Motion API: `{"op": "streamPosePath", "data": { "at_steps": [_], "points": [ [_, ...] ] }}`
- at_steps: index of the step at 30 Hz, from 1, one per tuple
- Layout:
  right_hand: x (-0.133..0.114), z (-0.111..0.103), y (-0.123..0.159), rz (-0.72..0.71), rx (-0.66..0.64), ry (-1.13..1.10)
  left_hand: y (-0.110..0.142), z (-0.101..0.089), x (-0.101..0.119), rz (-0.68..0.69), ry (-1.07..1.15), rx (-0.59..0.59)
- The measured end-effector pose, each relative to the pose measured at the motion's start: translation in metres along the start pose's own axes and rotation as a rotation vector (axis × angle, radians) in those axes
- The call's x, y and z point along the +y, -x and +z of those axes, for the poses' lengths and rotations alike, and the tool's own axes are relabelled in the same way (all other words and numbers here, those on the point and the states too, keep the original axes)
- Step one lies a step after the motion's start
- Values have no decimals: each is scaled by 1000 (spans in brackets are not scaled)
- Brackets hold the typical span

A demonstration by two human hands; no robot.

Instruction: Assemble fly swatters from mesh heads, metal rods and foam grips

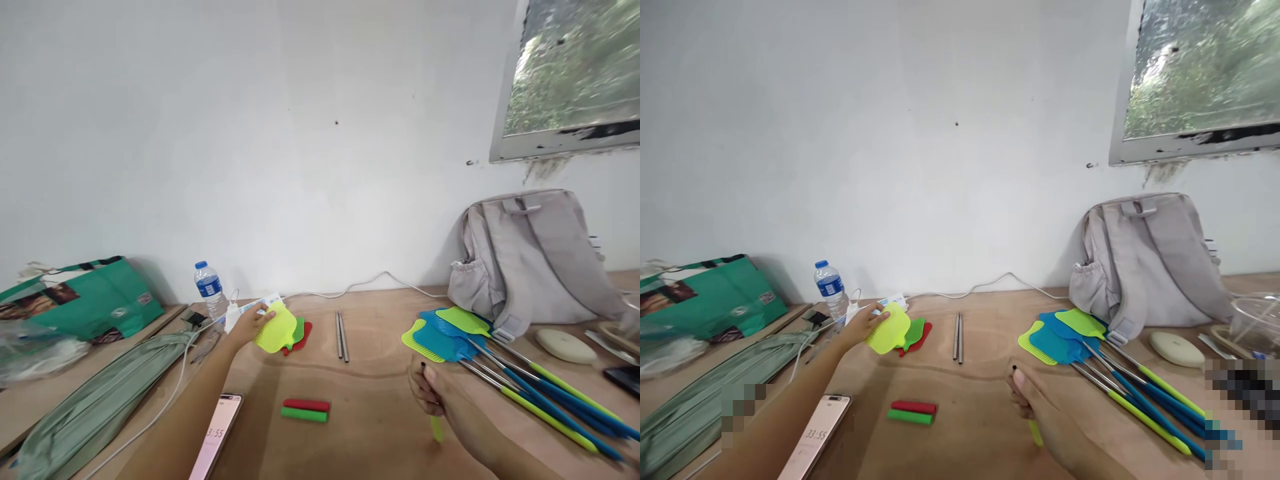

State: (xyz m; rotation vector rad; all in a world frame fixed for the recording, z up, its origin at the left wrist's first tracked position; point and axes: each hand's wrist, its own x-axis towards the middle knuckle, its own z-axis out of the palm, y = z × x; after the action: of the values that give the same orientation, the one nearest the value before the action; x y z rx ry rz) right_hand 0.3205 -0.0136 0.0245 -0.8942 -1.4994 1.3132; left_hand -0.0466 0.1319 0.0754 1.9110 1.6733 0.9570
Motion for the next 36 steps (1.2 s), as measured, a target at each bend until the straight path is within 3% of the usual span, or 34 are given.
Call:
{"op": "streamPosePath", "data": {
  "at_steps": [4, 7, 10, 13, 14, 16, 20, 22, 25, 29, 31, 34, 36],
  "points": [
    [5, 5, 0, -105, -12, -329, -30, 18, -30, 63, -206, -118],
    [5, 9, 2, -133, 16, -400, -38, 26, -43, 72, -283, -139],
    [6, 9, 2, -125, 13, -434, -36, 34, -41, 88, -369, -95],
    [5, 6, -3, -102, 80, -484, -19, 52, -12, 190, -385, -43],
    [3, 6, -7, -82, 127, -502, -9, 61, 4, 299, -346, -76],
    [-3, 7, -18, -16, 234, -551, 20, 85, 42, 408, -180, -171],
    [-20, 16, -46, 56, 427, -754, 90, 136, 114, 381, 64, -587],
    [-25, 21, -57, 31, 504, -886, 116, 155, 135, 415, 180, -557],
    [-25, 27, -66, 42, 618, -994, 135, 171, 148, 252, 169, -359],
    [-10, 36, -70, 253, 702, -878, 142, 169, 142, 77, 145, -349],
    [-3, 43, -71, 327, 673, -844, 146, 165, 136, -61, 284, -406],
    [1, 56, -71, 413, 561, -829, 156, 163, 127, -401, 652, -516],
    [-1, 65, -71, 468, 471, -815, 164, 162, 123, -556, 924, -519]
  ]
}}
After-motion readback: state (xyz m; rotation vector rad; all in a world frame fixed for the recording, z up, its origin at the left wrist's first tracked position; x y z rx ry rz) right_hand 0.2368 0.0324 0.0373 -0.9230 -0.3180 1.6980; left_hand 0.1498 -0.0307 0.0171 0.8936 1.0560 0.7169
